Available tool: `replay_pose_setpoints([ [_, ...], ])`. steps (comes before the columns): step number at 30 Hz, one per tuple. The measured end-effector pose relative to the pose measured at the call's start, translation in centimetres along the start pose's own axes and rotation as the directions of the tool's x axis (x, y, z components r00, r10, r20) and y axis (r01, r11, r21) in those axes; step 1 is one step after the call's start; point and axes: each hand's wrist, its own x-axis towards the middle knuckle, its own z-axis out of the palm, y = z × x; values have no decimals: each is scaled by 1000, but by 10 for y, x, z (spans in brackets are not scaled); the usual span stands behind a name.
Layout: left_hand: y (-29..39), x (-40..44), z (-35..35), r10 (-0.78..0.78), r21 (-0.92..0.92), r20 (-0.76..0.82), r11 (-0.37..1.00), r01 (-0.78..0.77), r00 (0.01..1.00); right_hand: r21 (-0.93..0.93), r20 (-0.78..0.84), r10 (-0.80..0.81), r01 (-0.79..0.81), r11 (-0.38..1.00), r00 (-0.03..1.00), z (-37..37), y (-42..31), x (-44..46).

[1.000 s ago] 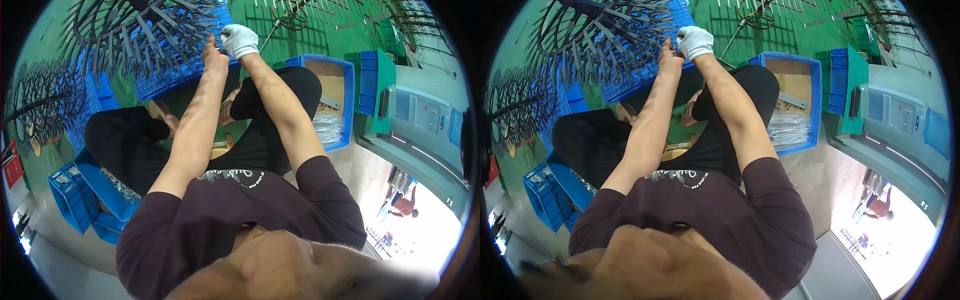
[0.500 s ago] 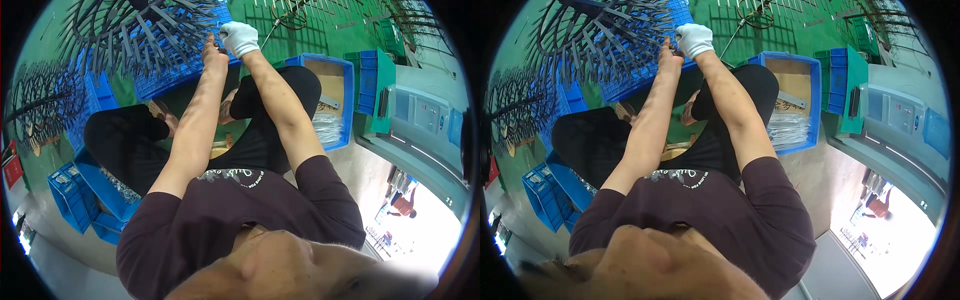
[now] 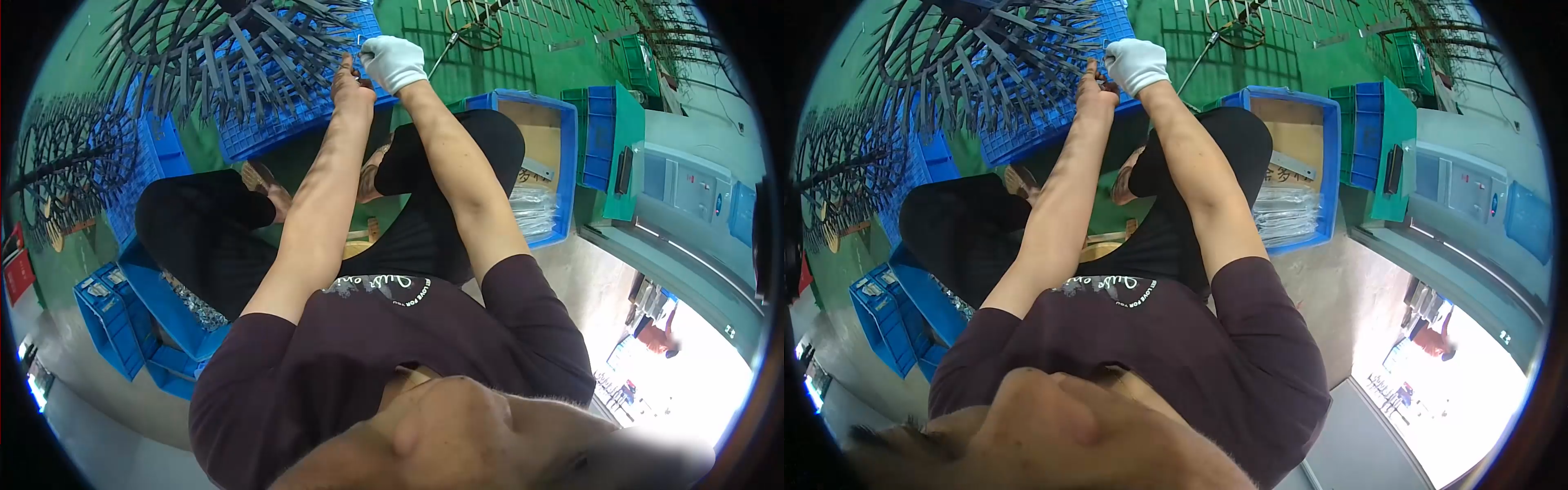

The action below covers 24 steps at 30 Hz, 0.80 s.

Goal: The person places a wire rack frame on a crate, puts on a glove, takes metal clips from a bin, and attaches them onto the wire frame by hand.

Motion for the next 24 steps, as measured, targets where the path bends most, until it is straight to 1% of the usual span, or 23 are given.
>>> replay_pose_setpoints([
  [5,-5,11,-1,0,-17,41,1000,1,999,-32,-41,-58,57,998,997,-3,-5,1],
  [9,-8,24,-2,5,-39,76,999,-2,997,-56,-9,-48,48,997,999,-6,-7,2],
  [12,-7,20,-2,-9,-40,69,999,12,998,-63,9,-33,34,997,999,-7,-9,1],
  [14,-9,26,-6,-37,-57,130,997,45,991,-53,-2,-27,27,998,1000,-10,-10,-1],
  [15,-9,28,-8,-49,-67,161,996,61,986,-58,51,-1,4,998,999,-12,-11,0],
  [18,-5,2,-26,-66,-35,263,996,78,962,-81,104,101,-93,992,989,-28,-12,-2],
  [19,-11,22,-41,-73,-1,341,997,78,937,-32,173,135,-132,991,976,-33,-9,-2],
  [22,-3,-3,-68,-206,96,476,979,182,855,34,392,10,-26,999,920,-58,-9,-14],
  [23,-2,-4,-74,-236,145,516,972,187,823,40,421,-56,44,998,905,-65,-12,-22],
  [24,-1,-8,-79,-231,162,529,972,169,817,25,496,-50,43,999,867,-69,-19,-27],
])
